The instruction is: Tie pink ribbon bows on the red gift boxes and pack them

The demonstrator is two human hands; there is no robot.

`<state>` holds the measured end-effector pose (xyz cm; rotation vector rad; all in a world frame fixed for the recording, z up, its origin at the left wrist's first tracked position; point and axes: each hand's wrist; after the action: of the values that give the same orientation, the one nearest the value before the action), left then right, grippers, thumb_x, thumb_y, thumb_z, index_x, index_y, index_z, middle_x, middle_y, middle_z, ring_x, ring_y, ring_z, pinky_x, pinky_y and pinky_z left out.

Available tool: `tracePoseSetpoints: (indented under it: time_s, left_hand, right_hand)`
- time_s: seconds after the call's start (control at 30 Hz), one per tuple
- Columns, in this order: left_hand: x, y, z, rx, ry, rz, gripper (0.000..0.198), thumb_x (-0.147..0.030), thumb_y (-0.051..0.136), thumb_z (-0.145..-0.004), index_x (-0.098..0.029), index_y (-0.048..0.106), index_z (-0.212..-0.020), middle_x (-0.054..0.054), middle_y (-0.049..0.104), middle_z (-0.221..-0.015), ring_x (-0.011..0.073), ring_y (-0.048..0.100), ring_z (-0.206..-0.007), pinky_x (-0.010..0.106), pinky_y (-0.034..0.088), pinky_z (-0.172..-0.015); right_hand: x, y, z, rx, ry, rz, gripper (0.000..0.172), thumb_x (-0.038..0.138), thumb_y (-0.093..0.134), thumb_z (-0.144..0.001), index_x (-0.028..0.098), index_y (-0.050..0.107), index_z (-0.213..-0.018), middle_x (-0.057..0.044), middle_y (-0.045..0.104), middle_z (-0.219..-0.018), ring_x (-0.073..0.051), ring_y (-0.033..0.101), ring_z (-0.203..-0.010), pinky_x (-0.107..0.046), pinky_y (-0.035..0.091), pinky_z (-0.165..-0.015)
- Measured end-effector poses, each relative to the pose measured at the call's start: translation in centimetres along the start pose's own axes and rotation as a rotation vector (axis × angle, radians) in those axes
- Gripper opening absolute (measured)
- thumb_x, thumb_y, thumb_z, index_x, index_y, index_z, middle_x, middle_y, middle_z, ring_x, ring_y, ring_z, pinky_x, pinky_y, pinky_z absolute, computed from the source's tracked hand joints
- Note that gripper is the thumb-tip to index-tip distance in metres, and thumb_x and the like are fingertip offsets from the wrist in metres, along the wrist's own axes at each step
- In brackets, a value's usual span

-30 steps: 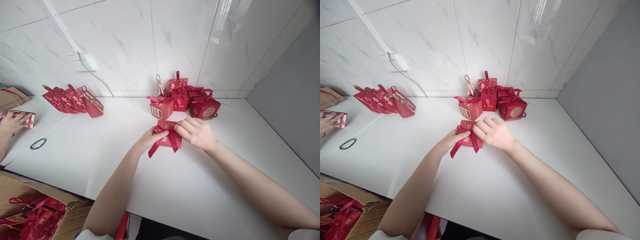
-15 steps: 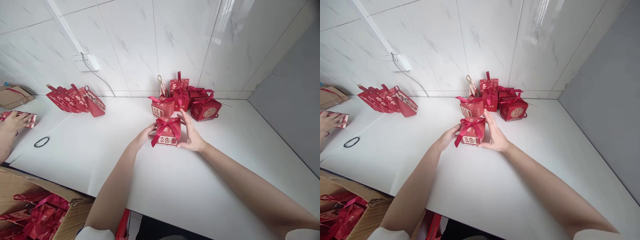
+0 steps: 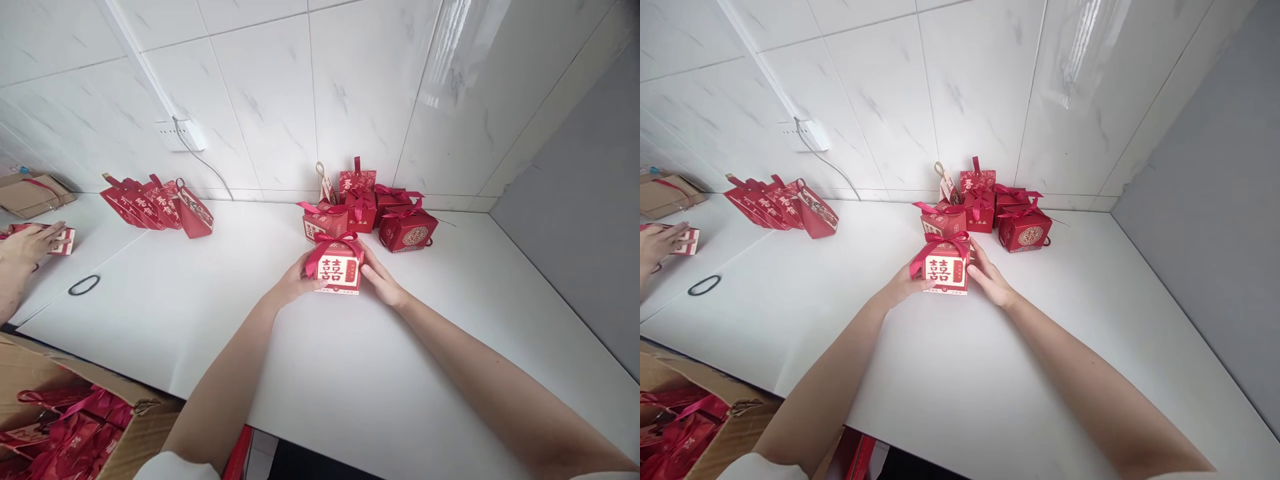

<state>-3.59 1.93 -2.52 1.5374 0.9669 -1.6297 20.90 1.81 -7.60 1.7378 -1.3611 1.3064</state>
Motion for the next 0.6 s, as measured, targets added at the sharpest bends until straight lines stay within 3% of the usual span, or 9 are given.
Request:
tracePoseSetpoints:
  time_s: [0.1, 0.23, 0.3, 0.43, 0.5, 0.6]
  left_hand:
    - [0.4, 0.6, -0.4, -0.1, 0.008, 0.054, 0.072, -0.041, 0.078, -0.074, -0.021, 0.049, -0.137, 0.015, 0.057, -0.138, 0.034, 0.057, -0.124, 0.052, 0.046, -0.103]
    - [1.3, 0.9, -0.9, -0.234, -0.055, 0.193, 0.064, -0.048, 0.071, -0.079, -0.027, 0.05, -0.135, 0.012, 0.059, -0.135, 0.0325, 0.061, -0.118, 0.055, 0.048, -0.099]
    - [1.6, 0.8, -1.0, -0.22, -0.068, 0.379, 0.059, -0.055, 0.062, -0.084, -0.023, 0.053, -0.132, 0.013, 0.062, -0.131, 0.0315, 0.062, -0.116, 0.055, 0.046, -0.101]
    - [1.8, 0.5, -1.0, -0.135, -0.044, 0.719, 0.059, -0.062, 0.044, -0.091, -0.019, 0.058, -0.13, 0.012, 0.065, -0.13, 0.0297, 0.061, -0.119, 0.05, 0.044, -0.106]
    - [2.1, 0.5, -1.1, -0.092, -0.049, 0.768, 0.059, -0.06, 0.042, -0.094, -0.019, 0.057, -0.132, 0.011, 0.065, -0.131, 0.0271, 0.059, -0.123, 0.044, 0.043, -0.108]
    - [2.7, 0.6, -1.3, -0.046, -0.113, 0.713, 0.057, -0.057, 0.043, -0.095, -0.018, 0.057, -0.135, 0.01, 0.064, -0.132, 0.0239, 0.06, -0.123, 0.038, 0.044, -0.107]
  right_hand:
    - [0.1, 0.5, -0.1, -0.009, 0.031, 0.002, 0.079, 0.064, 0.049, -0.091, 0.028, 0.021, -0.156, -0.006, 0.034, -0.159, -0.026, 0.026, -0.148, -0.048, 0.031, -0.117]
    - [1.1, 3.1, -0.4, -0.175, 0.127, -0.267, 0.061, 0.062, 0.044, -0.094, 0.031, 0.044, -0.146, -0.001, 0.046, -0.152, -0.028, 0.041, -0.141, -0.049, 0.035, -0.115]
    - [1.8, 4.5, -0.4, -0.283, 0.145, -0.435, 0.057, 0.062, 0.041, -0.095, 0.036, 0.044, -0.145, 0.002, 0.047, -0.151, -0.029, 0.045, -0.137, -0.051, 0.044, -0.108]
    - [2.3, 5.9, -0.2, -0.184, 0.125, -0.549, 0.052, 0.051, 0.054, -0.093, 0.036, 0.046, -0.142, 0.001, 0.046, -0.152, -0.028, 0.048, -0.135, -0.048, 0.047, -0.106]
    - [1.8, 5.9, -0.1, -0.142, 0.133, -0.579, 0.049, 0.051, 0.054, -0.094, 0.033, 0.049, -0.14, -0.001, 0.051, -0.148, -0.028, 0.052, -0.132, -0.049, 0.045, -0.108]
    - [0.8, 5.7, -0.1, -0.182, 0.15, -0.557, 0.047, 0.055, 0.048, -0.096, 0.029, 0.053, -0.135, -0.003, 0.057, -0.141, -0.027, 0.054, -0.129, -0.049, 0.038, -0.113]
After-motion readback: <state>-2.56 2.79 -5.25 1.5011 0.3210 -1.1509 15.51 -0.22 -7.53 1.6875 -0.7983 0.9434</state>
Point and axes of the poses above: each hand's wrist, its own z-axis away from the middle knuckle, its own y-axis out of the palm, x = y × z
